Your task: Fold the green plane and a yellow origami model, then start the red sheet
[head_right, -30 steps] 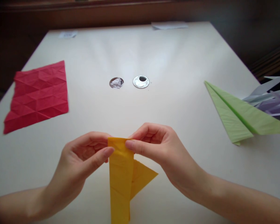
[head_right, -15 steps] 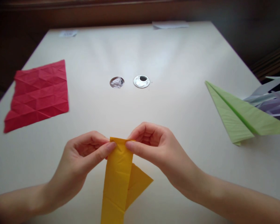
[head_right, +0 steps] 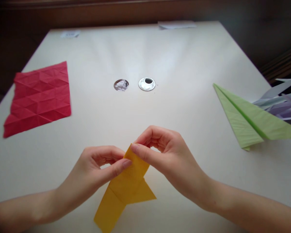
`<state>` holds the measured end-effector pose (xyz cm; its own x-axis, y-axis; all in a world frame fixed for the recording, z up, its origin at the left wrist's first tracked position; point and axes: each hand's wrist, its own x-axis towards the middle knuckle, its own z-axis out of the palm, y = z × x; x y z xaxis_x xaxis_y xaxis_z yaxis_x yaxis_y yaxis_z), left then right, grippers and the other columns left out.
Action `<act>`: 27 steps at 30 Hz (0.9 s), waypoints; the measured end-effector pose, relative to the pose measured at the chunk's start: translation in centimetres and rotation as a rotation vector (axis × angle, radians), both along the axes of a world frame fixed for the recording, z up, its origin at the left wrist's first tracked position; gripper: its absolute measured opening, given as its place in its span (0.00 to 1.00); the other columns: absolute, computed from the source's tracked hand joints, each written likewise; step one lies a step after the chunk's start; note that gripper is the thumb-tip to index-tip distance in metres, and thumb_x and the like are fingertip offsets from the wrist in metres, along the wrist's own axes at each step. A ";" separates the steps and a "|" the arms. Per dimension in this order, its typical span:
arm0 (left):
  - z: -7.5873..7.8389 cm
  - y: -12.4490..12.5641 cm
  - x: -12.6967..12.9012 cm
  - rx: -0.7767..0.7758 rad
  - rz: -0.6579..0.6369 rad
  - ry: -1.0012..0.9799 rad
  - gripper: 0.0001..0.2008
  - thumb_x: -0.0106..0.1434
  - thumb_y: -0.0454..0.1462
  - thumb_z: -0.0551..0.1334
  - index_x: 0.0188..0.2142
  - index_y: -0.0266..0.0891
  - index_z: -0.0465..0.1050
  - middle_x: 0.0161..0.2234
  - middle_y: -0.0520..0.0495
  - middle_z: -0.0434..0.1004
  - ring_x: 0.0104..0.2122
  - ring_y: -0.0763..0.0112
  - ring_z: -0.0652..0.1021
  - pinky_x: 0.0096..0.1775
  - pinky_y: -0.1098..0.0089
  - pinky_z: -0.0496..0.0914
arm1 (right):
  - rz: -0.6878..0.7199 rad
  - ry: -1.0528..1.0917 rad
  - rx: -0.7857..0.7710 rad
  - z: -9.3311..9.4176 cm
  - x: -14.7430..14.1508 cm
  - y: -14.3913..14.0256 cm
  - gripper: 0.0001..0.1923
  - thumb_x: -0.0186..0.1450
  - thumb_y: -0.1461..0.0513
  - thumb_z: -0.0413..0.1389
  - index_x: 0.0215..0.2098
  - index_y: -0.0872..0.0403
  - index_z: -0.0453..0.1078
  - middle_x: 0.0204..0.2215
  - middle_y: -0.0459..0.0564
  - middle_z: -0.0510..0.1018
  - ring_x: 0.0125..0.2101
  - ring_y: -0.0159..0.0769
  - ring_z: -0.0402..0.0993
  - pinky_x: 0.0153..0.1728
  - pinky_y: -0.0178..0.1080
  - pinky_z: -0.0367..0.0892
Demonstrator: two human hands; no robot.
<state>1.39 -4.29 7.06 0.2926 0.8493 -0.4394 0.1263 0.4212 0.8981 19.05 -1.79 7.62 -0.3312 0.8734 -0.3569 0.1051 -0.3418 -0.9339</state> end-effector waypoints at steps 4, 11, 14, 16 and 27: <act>0.2 0.0 -0.1 -0.085 0.005 -0.043 0.11 0.58 0.44 0.61 0.30 0.40 0.78 0.28 0.47 0.79 0.30 0.67 0.78 0.31 0.72 0.71 | -0.011 0.049 -0.037 0.0 0.1 0.0 0.06 0.58 0.60 0.60 0.25 0.53 0.69 0.23 0.43 0.74 0.25 0.29 0.71 0.25 0.29 0.65; 0.3 0.1 -0.2 -0.181 0.005 -0.124 0.12 0.57 0.44 0.61 0.28 0.38 0.76 0.26 0.48 0.77 0.28 0.70 0.76 0.29 0.74 0.69 | -0.010 0.088 -0.050 0.0 -0.1 0.2 0.05 0.58 0.64 0.60 0.24 0.53 0.69 0.22 0.41 0.74 0.24 0.25 0.70 0.24 0.26 0.64; -0.1 0.2 -0.2 -0.187 -0.036 -0.157 0.11 0.58 0.44 0.61 0.30 0.38 0.74 0.27 0.50 0.76 0.28 0.72 0.74 0.30 0.75 0.68 | 0.008 0.074 -0.059 -0.2 -0.1 0.2 0.06 0.57 0.64 0.60 0.24 0.53 0.69 0.21 0.41 0.73 0.23 0.25 0.69 0.23 0.26 0.63; -0.3 0.2 -0.2 -0.154 -0.079 -0.148 0.12 0.60 0.44 0.59 0.30 0.38 0.74 0.27 0.51 0.74 0.29 0.73 0.73 0.30 0.76 0.67 | 0.029 0.055 -0.072 -0.1 -0.1 0.1 0.06 0.57 0.64 0.60 0.23 0.54 0.69 0.21 0.42 0.73 0.23 0.25 0.68 0.23 0.26 0.63; -0.3 0.2 -0.1 -0.209 -0.103 -0.170 0.13 0.60 0.45 0.59 0.32 0.38 0.74 0.29 0.50 0.76 0.30 0.73 0.75 0.31 0.76 0.67 | -0.015 0.052 -0.029 -0.1 0.0 0.4 0.06 0.57 0.62 0.61 0.24 0.53 0.69 0.21 0.42 0.74 0.23 0.27 0.69 0.23 0.28 0.64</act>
<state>1.32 -4.13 6.76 0.4570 0.7075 -0.5391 0.0328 0.5923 0.8051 19.01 -1.34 7.57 -0.3370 0.8678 -0.3652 0.0518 -0.3702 -0.9275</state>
